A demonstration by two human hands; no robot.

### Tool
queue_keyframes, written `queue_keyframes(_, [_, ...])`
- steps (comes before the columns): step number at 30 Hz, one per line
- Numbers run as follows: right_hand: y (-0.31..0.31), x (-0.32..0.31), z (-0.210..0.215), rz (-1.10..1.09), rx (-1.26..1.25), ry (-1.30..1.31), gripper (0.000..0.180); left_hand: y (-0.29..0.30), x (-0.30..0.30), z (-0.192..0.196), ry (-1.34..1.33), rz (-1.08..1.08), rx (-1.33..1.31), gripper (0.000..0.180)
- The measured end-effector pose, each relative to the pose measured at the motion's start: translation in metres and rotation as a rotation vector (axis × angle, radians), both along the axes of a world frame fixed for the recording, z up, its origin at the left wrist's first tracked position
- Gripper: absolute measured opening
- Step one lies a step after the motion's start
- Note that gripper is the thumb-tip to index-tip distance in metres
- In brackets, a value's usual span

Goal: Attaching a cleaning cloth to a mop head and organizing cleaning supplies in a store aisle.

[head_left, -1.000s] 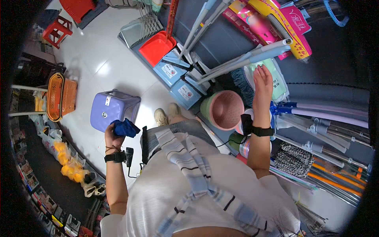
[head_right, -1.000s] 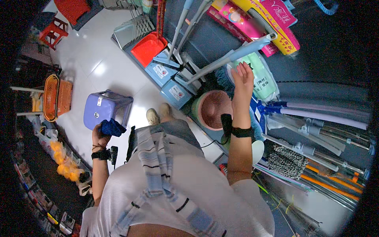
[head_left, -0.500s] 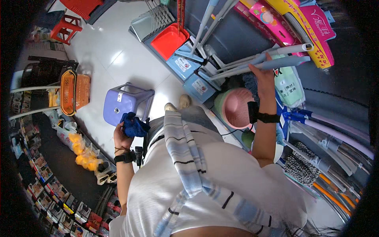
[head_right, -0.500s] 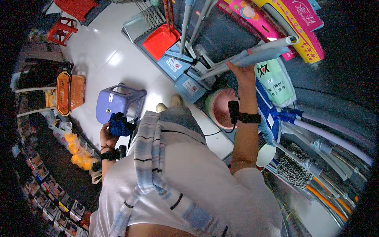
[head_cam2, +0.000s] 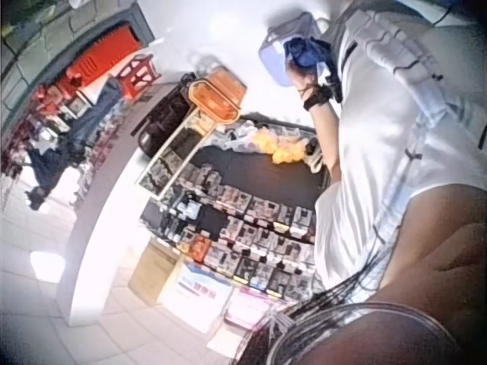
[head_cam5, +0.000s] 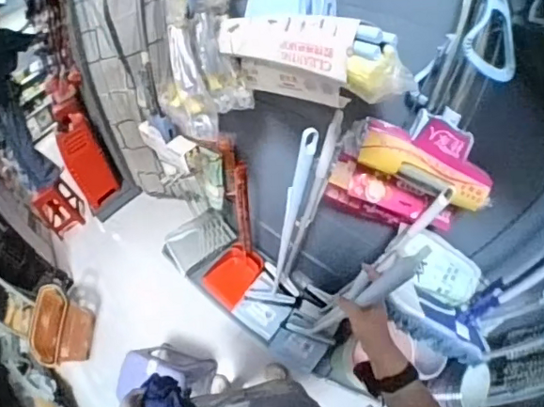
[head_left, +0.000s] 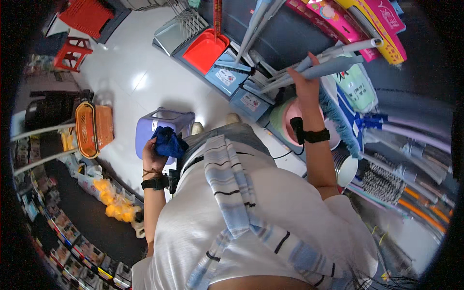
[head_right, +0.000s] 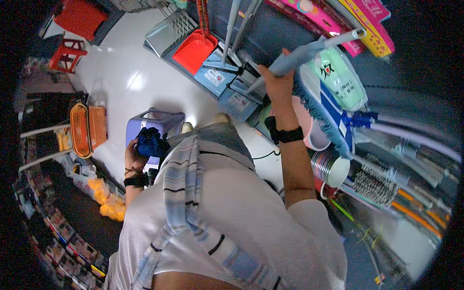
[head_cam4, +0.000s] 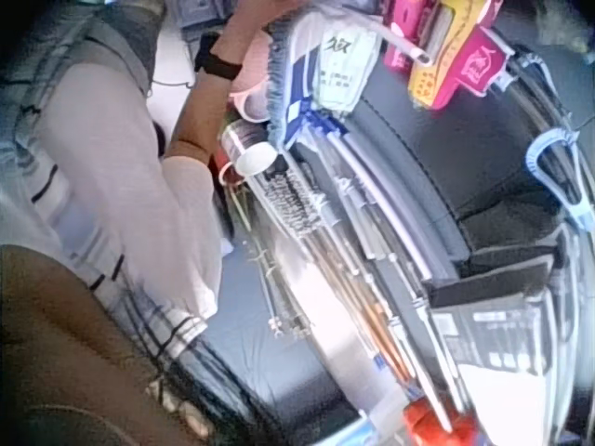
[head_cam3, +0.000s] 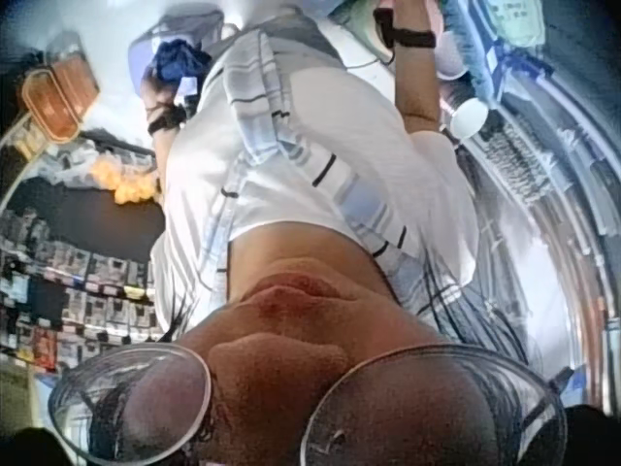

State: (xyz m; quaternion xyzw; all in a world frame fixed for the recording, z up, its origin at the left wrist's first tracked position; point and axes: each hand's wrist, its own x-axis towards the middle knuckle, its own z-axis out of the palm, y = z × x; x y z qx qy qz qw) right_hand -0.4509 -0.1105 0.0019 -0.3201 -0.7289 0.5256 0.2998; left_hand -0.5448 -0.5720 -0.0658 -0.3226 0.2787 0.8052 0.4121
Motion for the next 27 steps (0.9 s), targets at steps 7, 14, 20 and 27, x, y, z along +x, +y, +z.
queue_keyframes(7, [-0.119, 0.042, 0.021, 0.110, 0.024, -0.035, 0.084, -0.033, -0.038, -0.009, 0.183, -0.225, 0.019, 0.048])
queue_keyframes(14, [-0.194, 0.118, 0.019, -0.050, 0.000, -0.145, 0.076, -0.065, -0.062, -0.056, 0.083, -0.485, -0.027, 0.030])
queue_keyframes(20, [-0.237, 0.131, 0.025, -0.098, 0.424, -0.385, 0.029, -0.027, -0.045, -0.027, 0.088, -0.575, -0.104, 0.027])
queue_keyframes(27, [-0.234, 0.153, 0.003, 0.051, 0.427, -0.173, 0.018, -0.008, -0.028, -0.016, 0.179, -0.623, 0.082, 0.036])
